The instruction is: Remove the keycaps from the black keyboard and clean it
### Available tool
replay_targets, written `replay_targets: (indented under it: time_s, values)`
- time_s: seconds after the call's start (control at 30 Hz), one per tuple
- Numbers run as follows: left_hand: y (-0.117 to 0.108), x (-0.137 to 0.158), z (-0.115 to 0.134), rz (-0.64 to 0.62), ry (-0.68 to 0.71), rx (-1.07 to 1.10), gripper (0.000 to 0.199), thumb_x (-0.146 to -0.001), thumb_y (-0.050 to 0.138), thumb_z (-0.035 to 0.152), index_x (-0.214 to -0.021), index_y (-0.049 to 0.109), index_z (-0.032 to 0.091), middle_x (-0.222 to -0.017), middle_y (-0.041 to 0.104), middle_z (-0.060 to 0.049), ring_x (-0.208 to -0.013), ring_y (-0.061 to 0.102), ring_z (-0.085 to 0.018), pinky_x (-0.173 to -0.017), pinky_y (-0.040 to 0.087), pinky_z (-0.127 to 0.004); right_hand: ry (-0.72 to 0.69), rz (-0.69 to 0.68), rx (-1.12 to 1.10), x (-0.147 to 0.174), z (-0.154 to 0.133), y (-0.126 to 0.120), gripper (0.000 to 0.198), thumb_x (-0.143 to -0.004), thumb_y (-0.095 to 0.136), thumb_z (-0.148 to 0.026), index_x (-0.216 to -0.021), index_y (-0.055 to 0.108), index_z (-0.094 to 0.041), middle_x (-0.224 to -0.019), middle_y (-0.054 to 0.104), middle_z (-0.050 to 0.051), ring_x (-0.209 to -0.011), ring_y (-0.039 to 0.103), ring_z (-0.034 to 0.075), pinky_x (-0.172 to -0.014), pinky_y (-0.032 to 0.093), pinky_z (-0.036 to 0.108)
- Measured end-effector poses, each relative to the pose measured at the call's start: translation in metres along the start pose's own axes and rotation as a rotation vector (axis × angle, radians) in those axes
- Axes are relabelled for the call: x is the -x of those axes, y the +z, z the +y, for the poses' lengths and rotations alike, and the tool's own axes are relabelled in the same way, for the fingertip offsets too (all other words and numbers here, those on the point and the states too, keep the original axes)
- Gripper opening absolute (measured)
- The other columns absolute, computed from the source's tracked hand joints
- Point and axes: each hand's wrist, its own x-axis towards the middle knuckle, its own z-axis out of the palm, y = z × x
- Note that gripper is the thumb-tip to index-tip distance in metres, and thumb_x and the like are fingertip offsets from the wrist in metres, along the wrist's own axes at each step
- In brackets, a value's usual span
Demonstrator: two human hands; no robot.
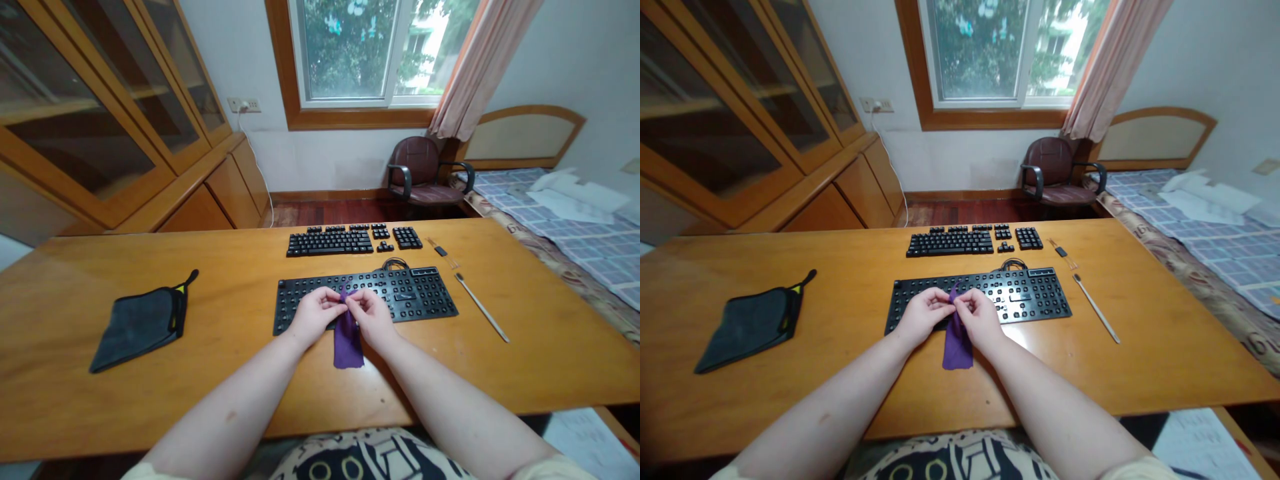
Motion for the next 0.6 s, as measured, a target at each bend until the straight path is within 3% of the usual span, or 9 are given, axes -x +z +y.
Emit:
replay_targets:
  time_s: [0.2, 0.33, 0.5, 0.6]
  values:
    - [-0.001, 0.000, -0.001, 0.002, 0.034, -0.058, 0.025, -0.059, 0.076, 0.022, -0.077, 0.059, 0.015, -0.072, 0.065, 0.000, -0.068, 0.063, -0.012, -0.070, 0.052, -0.026, 0.064, 0.034, -0.024, -0.004, 0.006, 0.000, 0.025, -0.076, 0.061, -0.043, -0.074, 0.053, -0.020, -0.056, 0.051, -0.004, -0.049, 0.046, 0.011, -0.047, 0.036, 0.023]
    - [-0.007, -0.002, 0.002, 0.011, 0.151, -0.119, 0.034, -0.062, 0.072, 0.020, -0.095, 0.064, 0.017, -0.086, 0.064, -0.003, -0.082, 0.062, -0.014, -0.080, 0.051, -0.029, 0.085, 0.120, -0.083, -0.007, 0.004, -0.002, 0.027, -0.074, 0.063, -0.045, -0.073, 0.053, -0.020, -0.054, 0.051, -0.005, -0.046, 0.044, 0.010, -0.045, 0.034, 0.023]
    - [-0.017, -0.006, 0.010, 0.136, 0.345, -0.394, 0.020, -0.073, 0.065, 0.027, -0.092, 0.068, 0.020, -0.095, 0.061, -0.004, -0.085, 0.059, -0.015, -0.081, 0.049, -0.029, 0.107, 0.136, -0.174, -0.008, 0.000, -0.005, 0.028, -0.074, 0.064, -0.046, -0.075, 0.053, -0.020, -0.057, 0.057, -0.003, -0.046, 0.048, 0.011, -0.045, 0.035, 0.024]
    - [-0.033, -0.011, 0.020, 0.250, 0.371, -0.404, 0.022, -0.073, 0.065, 0.031, -0.090, 0.066, 0.018, -0.090, 0.063, -0.004, -0.082, 0.060, -0.016, -0.081, 0.049, -0.030, 0.090, 0.140, -0.177, -0.008, 0.002, -0.006, 0.028, -0.075, 0.064, -0.047, -0.077, 0.053, -0.020, -0.060, 0.060, -0.002, -0.048, 0.051, 0.012, -0.047, 0.036, 0.024]
